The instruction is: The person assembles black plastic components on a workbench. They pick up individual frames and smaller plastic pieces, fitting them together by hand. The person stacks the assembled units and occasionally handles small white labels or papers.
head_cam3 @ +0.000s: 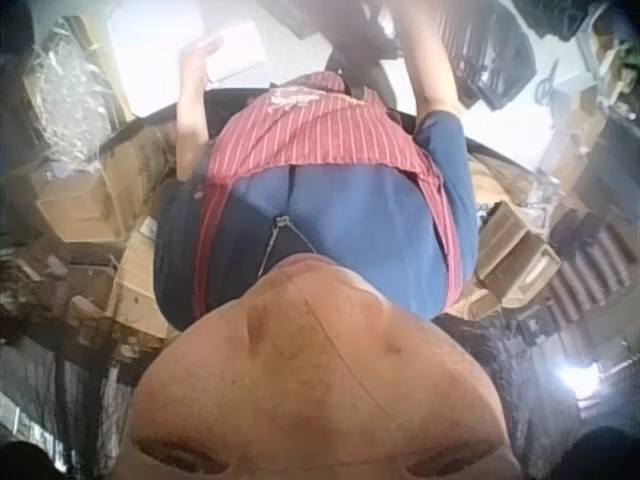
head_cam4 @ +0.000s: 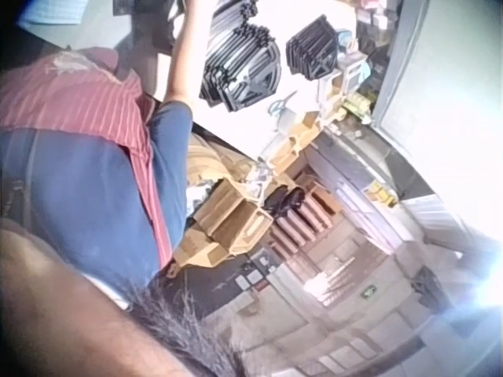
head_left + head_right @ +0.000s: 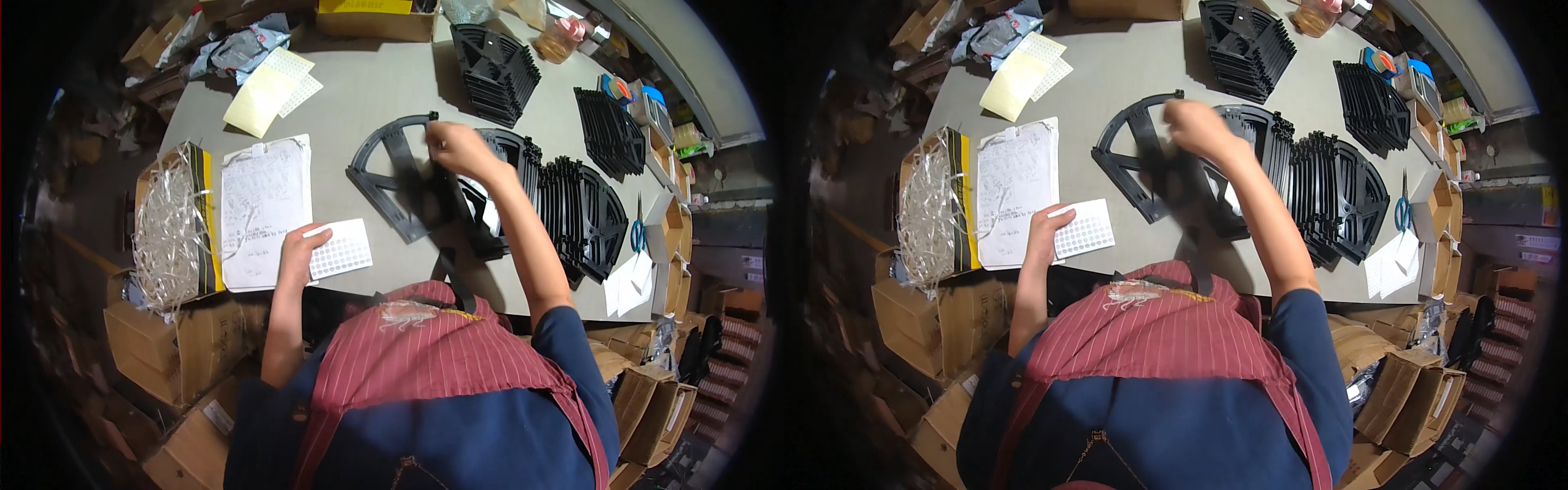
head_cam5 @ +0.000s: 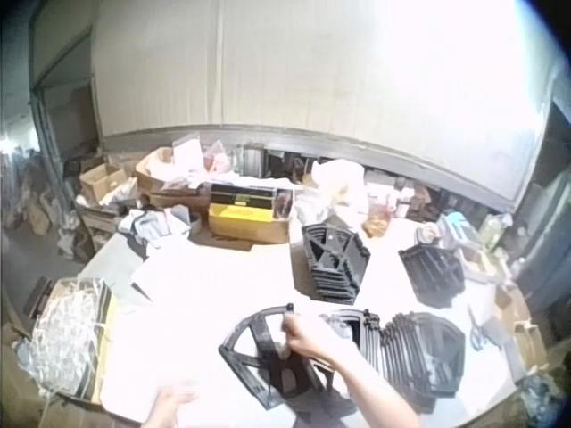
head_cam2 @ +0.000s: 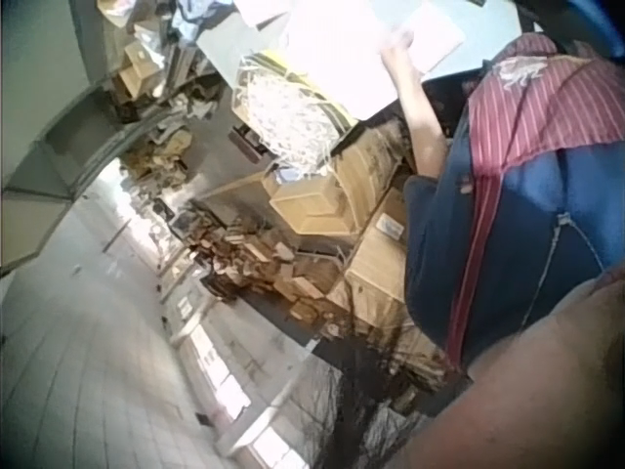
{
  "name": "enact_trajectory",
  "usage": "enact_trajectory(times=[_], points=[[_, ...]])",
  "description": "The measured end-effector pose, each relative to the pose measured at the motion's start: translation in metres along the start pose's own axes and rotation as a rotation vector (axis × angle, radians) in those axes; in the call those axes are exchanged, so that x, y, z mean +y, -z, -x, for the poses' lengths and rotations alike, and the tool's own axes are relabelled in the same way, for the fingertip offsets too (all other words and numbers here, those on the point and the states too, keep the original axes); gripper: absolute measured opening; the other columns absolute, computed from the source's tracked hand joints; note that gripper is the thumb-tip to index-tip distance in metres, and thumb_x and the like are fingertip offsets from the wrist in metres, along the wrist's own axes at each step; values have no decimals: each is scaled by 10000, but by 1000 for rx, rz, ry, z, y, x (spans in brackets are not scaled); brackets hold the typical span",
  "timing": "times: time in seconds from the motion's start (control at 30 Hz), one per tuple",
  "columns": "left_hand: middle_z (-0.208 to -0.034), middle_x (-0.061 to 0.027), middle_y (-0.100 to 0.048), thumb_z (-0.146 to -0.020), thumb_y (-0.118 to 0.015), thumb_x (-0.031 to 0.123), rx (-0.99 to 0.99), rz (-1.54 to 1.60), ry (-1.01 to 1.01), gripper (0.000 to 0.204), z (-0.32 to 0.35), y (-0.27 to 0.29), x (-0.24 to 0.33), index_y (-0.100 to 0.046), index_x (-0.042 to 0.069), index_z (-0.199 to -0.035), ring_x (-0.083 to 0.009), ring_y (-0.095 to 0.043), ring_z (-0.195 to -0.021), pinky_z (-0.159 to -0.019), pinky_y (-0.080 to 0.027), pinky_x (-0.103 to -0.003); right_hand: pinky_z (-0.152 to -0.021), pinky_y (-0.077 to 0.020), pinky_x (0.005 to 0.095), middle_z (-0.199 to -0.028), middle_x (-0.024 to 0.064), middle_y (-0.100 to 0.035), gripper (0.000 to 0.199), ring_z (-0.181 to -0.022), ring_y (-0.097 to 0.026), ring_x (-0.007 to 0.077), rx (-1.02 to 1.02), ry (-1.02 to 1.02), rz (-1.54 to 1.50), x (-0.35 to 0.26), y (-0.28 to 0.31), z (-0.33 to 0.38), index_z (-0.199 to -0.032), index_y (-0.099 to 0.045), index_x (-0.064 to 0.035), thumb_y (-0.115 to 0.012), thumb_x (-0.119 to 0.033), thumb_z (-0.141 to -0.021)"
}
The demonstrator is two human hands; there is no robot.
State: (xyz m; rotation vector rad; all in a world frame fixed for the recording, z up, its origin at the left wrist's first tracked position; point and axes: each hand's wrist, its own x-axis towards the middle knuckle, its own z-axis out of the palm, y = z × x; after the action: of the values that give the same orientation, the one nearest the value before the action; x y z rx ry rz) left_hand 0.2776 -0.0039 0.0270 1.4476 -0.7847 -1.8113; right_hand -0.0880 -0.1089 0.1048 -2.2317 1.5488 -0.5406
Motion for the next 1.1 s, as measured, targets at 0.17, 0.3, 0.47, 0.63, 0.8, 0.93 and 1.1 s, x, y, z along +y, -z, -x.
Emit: enact_trajectory(times=[0.17, 0.3, 0.47, 0.63, 0.8, 0.93, 1.1], points=[[-988, -173, -742, -898, -697, 67, -17, -30, -45, 327, 1, 0, -2, -668, -111, -1170, -216, -734, -847, -745, -577, -287, -779, -550, 477, -862, 221, -702, 175, -866, -681, 422, -238, 99, 145, -9, -57, -54, -920, -660, -4, -617, -34, -753], [-986, -170, -744, -899, -705, 85, -1, -37, -79, 336, 6, -3, -5, -673, -106, -1174, -209, -733, -850, -744, -573, -284, -746, -534, 489, -841, 189, -693, 186, -865, -672, 407, -261, 78, 291, 4, -77, -63, -919, -611, -28, -602, -13, -734], [-979, -169, -745, -900, -709, 89, -10, -63, -72, 336, 9, 1, -4, -675, -109, -1170, -206, -732, -839, -737, -571, -280, -718, -582, 422, -849, 109, -743, 481, -837, -726, 311, -187, -125, 423, -4, -62, -63, -829, -751, -57, -793, -528, -742], [-986, -178, -742, -904, -703, 84, -4, -64, -69, 332, 5, -5, 2, -674, -112, -1171, -209, -731, -840, -731, -566, -279, -687, -574, 415, -844, 112, -742, 526, -823, -729, 301, -125, -95, 468, -19, -80, -44, -811, -750, -57, -775, -578, -740], [-969, -170, -738, -896, -715, 85, 63, -26, -99, 345, 5, -5, -3, -671, -115, -1175, -204, -725, -835, -731, -557, -273, -692, -563, 451, -784, 189, -714, 558, -775, -707, 378, -71, -261, 76, -41, -39, -41, -766, -743, -12, -772, -568, -724], [-967, -175, -740, -892, -721, 93, 69, -6, -118, 347, 7, 1, -8, -674, -114, -1168, -194, -722, -834, -732, -556, -272, -613, -510, 412, -615, 151, -636, 599, -597, -655, 287, 62, -301, -4, -69, 41, -8, -769, -741, 6, -726, -592, -802], [-971, -170, -742, -898, -705, 104, -16, -32, -93, 344, 8, -2, -1, -672, -111, -1165, -198, -727, -826, -731, -562, -271, -709, -560, 384, -768, 154, -731, 573, -751, -730, 280, -277, -620, 100, 0, 69, 38, -832, -770, -25, -760, -592, -754]])
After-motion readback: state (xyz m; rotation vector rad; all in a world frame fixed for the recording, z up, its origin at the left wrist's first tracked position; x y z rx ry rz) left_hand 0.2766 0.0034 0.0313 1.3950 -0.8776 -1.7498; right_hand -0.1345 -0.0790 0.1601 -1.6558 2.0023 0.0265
